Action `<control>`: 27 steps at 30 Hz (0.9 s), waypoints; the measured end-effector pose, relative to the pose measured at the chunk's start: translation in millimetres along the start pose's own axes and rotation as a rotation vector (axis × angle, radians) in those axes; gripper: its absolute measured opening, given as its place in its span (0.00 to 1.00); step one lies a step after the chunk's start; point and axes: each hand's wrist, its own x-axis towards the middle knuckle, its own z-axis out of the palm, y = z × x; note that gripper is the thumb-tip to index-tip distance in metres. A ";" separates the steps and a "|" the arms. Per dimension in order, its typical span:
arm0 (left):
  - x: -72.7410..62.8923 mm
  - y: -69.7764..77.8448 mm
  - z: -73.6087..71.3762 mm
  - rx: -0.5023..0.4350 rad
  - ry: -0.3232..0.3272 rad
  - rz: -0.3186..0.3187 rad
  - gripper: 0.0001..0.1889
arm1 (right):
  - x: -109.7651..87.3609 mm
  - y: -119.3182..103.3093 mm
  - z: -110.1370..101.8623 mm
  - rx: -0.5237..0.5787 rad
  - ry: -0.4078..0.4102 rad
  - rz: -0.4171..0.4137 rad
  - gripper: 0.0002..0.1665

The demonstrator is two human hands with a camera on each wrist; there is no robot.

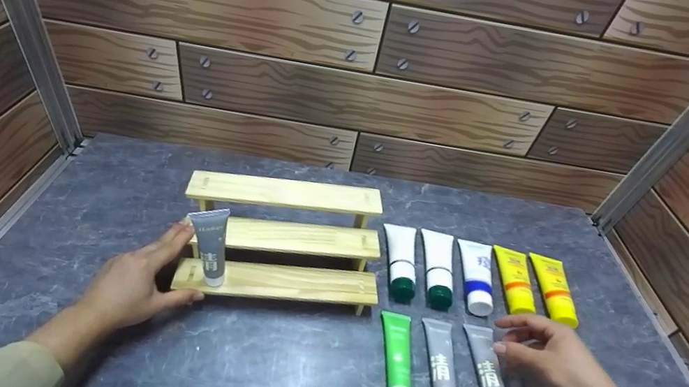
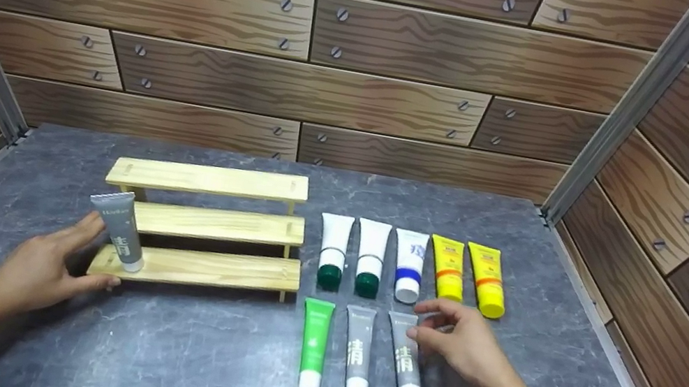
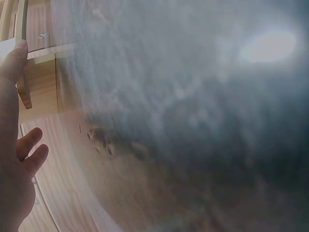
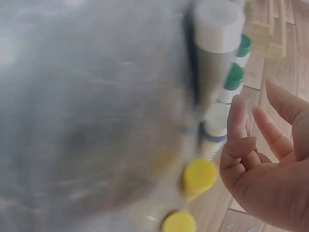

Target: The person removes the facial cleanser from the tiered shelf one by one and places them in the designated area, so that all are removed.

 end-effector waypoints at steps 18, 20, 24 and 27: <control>0.1 1.0 0.1 -0.005 0.015 0.011 0.54 | 37.5 -114.0 21.0 -0.086 -0.084 -0.333 0.22; 0.2 1.2 -0.1 -0.002 0.006 0.006 0.54 | 44.2 -128.9 27.0 -0.083 -0.103 -0.360 0.21; 0.3 1.1 -0.6 -0.002 0.001 0.005 0.54 | 56.1 -160.2 41.8 -0.041 -0.143 -0.446 0.20; 0.4 0.7 -0.8 -0.003 -0.002 0.004 0.54 | 63.4 -184.2 55.9 0.011 -0.176 -0.495 0.20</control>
